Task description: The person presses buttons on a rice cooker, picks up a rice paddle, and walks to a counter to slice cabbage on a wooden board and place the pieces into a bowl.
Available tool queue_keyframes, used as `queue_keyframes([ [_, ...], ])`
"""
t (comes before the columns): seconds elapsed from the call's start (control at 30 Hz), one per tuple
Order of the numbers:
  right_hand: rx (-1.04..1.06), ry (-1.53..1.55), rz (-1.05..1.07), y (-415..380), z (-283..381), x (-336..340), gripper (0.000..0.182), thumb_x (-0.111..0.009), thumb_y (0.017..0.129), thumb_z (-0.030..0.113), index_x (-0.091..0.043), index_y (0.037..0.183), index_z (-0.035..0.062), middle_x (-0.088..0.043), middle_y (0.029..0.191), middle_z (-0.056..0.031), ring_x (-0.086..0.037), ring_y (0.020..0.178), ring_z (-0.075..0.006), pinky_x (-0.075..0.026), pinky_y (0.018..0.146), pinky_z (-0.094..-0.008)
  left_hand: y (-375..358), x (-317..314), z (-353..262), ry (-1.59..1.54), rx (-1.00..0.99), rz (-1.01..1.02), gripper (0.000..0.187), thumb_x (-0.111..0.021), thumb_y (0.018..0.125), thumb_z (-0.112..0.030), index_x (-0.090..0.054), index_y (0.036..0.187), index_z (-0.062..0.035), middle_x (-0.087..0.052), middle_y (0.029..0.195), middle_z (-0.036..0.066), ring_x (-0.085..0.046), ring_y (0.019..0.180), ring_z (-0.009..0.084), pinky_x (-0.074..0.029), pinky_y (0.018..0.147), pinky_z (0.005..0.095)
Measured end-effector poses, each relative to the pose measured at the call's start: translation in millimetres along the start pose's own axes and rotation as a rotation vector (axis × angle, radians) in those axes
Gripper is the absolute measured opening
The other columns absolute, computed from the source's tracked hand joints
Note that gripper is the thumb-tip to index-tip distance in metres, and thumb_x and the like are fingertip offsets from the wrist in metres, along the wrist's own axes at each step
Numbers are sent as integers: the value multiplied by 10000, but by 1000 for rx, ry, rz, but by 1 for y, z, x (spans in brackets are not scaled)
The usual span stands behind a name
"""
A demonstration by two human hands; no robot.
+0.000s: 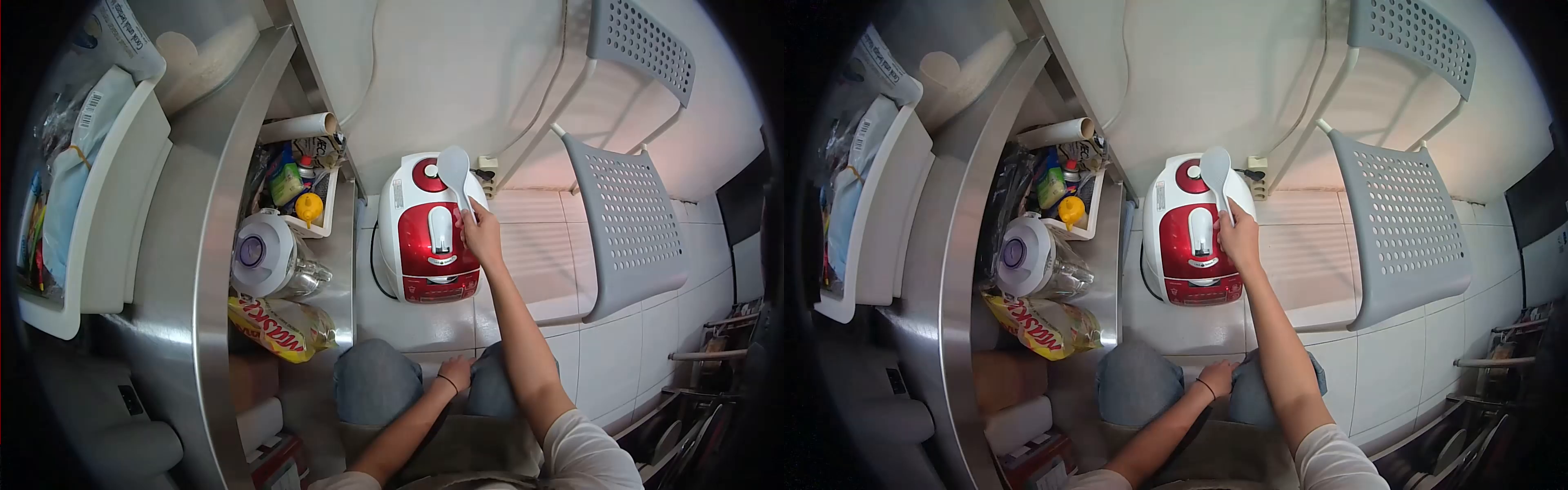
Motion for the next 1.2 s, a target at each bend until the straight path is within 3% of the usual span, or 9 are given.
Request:
queue_keyframes([
  [0.3, 18, -3, 5, 0, 0, 0, 402, -513, 941, 104, -512, 1330, 0, -622, 658, -59, -531, 457, -96, -436, 406, -264, -1, -1, 1, -23, 19, -11, 565, -547, 792, -109, -492, 1354, -139, -576, 1141, 160, -570, 1080, 339, -471, 906, 444],
  [0.37, 18, 5, 12, 1, -3, 0, 402, -513, 941, 104, -512, 1330, 0, -623, 658, -59, -533, 458, -97, -436, 407, -264, -1, -1, 1, -78, -1, -70, 404, -530, 846, -160, -567, 1249, -169, -593, 1100, 172, -592, 1035, 370, -480, 877, 477],
  [0.5, 38, -18, 15, 3, -5, -1, 403, -510, 941, 104, -510, 1330, -2, -620, 658, -59, -533, 459, -98, -436, 408, -266, 0, 1, 1, -48, -8, -49, 392, -528, 852, -163, -574, 1241, -177, -600, 1080, 172, -592, 1037, 365, -484, 870, 476],
  [0.57, 35, -19, 9, 2, -3, -1, 402, -508, 941, 104, -511, 1329, -4, -620, 658, -60, -534, 460, -99, -437, 410, -267, -4, 9, -3, -34, 21, 44, 592, -565, 780, -102, -480, 1365, -132, -569, 1125, 157, -577, 1054, 345, -479, 888, 447],
  [1.07, 20, -7, 12, 0, 0, 0, 408, -513, 940, 106, -505, 1333, -6, -623, 667, -62, -526, 459, -97, -438, 410, -267, -5, 8, -3, -20, 22, 31, 572, -553, 798, -130, -475, 1365, -150, -568, 1158, 150, -567, 1092, 332, -483, 891, 449],
  [1.2, 24, -16, 17, 0, -1, -1, 396, -485, 962, 93, -493, 1349, 9, -591, 686, -33, -485, 453, -70, -390, 385, -240, -2, 4, -1, -23, 23, 9, 571, -552, 800, -125, -475, 1365, -150, -568, 1150, 153, -567, 1088, 334, -483, 890, 450],
])
Point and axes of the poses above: each hand's wrist, its own y-axis towards the middle knuckle, its own x-axis out of the back of the hand, z = x × y, the point moved 4 cm from there along y, towards the middle knuckle
